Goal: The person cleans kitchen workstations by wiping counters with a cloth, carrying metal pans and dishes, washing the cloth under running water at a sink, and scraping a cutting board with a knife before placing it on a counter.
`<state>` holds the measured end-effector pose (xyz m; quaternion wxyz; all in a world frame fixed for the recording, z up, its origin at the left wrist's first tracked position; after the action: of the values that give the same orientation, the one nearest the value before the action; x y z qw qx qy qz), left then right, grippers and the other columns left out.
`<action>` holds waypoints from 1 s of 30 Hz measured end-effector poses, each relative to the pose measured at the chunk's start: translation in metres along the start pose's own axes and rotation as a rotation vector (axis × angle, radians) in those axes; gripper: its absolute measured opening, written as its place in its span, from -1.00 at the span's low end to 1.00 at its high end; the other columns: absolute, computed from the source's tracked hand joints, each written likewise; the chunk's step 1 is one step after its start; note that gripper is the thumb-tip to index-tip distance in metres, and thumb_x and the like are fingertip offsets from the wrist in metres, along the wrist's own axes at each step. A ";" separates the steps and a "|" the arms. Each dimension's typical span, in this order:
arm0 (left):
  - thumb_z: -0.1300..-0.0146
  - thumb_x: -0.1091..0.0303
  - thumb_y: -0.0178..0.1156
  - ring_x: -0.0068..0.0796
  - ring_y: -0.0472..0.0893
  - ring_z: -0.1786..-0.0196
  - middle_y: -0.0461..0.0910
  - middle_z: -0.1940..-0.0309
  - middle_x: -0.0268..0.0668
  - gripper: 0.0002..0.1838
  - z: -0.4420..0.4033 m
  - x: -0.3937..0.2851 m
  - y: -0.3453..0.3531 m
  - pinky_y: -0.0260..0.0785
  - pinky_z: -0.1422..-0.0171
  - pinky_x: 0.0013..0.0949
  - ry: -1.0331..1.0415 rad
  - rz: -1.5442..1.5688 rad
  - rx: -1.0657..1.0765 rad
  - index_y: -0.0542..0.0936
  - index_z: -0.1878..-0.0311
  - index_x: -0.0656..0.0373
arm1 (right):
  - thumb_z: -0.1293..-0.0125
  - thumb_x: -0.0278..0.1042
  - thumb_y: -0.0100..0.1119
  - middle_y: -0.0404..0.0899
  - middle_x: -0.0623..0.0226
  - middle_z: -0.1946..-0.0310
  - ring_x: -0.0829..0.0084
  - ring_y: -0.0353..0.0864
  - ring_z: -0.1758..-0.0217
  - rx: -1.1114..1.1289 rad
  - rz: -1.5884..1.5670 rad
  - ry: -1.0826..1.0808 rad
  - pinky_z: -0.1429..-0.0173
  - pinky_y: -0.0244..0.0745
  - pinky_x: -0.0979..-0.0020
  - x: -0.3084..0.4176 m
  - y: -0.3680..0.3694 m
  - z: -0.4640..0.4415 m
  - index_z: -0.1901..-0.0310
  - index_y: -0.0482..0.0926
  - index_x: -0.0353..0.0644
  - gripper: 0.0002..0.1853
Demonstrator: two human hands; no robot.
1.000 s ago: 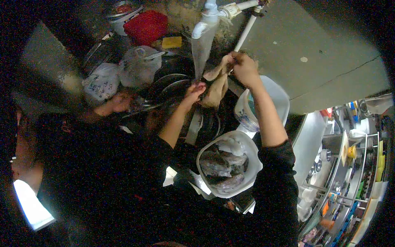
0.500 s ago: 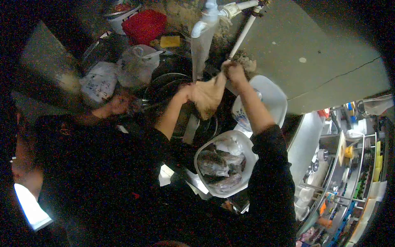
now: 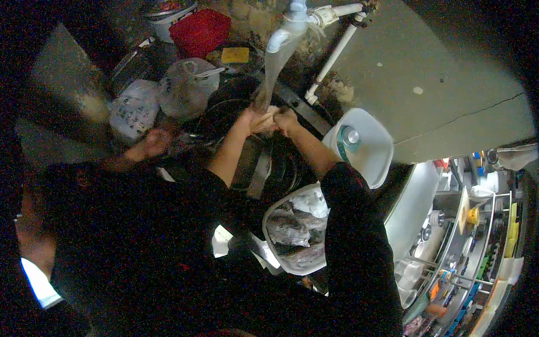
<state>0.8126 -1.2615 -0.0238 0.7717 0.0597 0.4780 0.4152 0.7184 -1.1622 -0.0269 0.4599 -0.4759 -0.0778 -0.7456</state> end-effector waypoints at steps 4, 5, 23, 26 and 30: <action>-0.27 -0.03 -0.01 -0.26 0.59 0.21 0.58 0.16 -0.24 -0.58 -0.028 0.022 -0.007 0.44 0.13 -0.28 -0.029 0.249 0.000 0.52 0.08 0.15 | -0.14 -0.65 0.02 0.49 0.23 0.24 0.42 0.57 0.27 0.258 -0.712 -0.285 0.33 0.51 0.38 -0.006 0.022 -0.015 0.02 0.33 -0.23 -0.66; -0.25 -0.07 0.02 -0.27 0.59 0.23 0.60 0.20 -0.28 -0.56 -0.037 0.025 -0.004 0.43 0.15 -0.29 -0.016 0.471 0.108 0.54 0.14 0.14 | -0.13 -0.65 0.03 0.48 0.25 0.24 0.41 0.56 0.25 0.163 -0.658 -0.230 0.32 0.52 0.39 -0.009 0.020 -0.013 -0.03 0.26 -0.19 -0.59; -0.17 -0.13 -0.02 0.06 0.53 0.06 0.54 0.16 0.08 -0.39 -0.010 0.008 -0.025 0.37 0.02 -0.06 0.207 -0.775 -0.586 0.51 0.10 0.33 | -0.03 0.16 0.13 0.58 0.24 0.15 0.13 0.58 0.12 -0.173 0.912 -0.980 0.05 0.50 0.22 -0.001 0.067 -0.032 -0.16 0.31 -0.02 -0.31; -0.16 -0.15 -0.03 0.00 0.52 0.01 0.54 0.11 0.03 -0.38 -0.039 0.031 -0.035 0.35 -0.02 -0.08 0.175 -0.665 -0.561 0.51 0.07 0.31 | 0.07 0.13 0.24 0.62 0.22 0.24 0.16 0.61 0.17 -0.050 0.909 -0.405 0.09 0.52 0.23 0.008 0.052 0.000 -0.06 0.43 -0.03 -0.35; -0.21 -0.14 -0.09 -0.12 0.50 0.01 0.52 0.06 -0.06 -0.38 -0.096 0.073 -0.051 0.35 0.00 -0.11 0.091 -0.484 -0.460 0.48 0.00 0.28 | 0.21 0.09 0.36 0.63 0.20 0.25 0.17 0.63 0.21 -0.124 0.883 -0.277 0.13 0.54 0.22 0.010 0.043 0.024 0.13 0.58 -0.05 -0.42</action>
<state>0.7815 -1.2731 -0.1501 0.8191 -0.2498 0.4061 0.3190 0.7652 -1.1794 -0.0196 0.6893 -0.5851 0.1162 -0.4112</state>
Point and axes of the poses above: each hand's wrist, its own z-axis away from the middle knuckle, its own y-axis out of the palm, x = y × z, the point moved 6 cm from there along -z, towards the middle knuckle
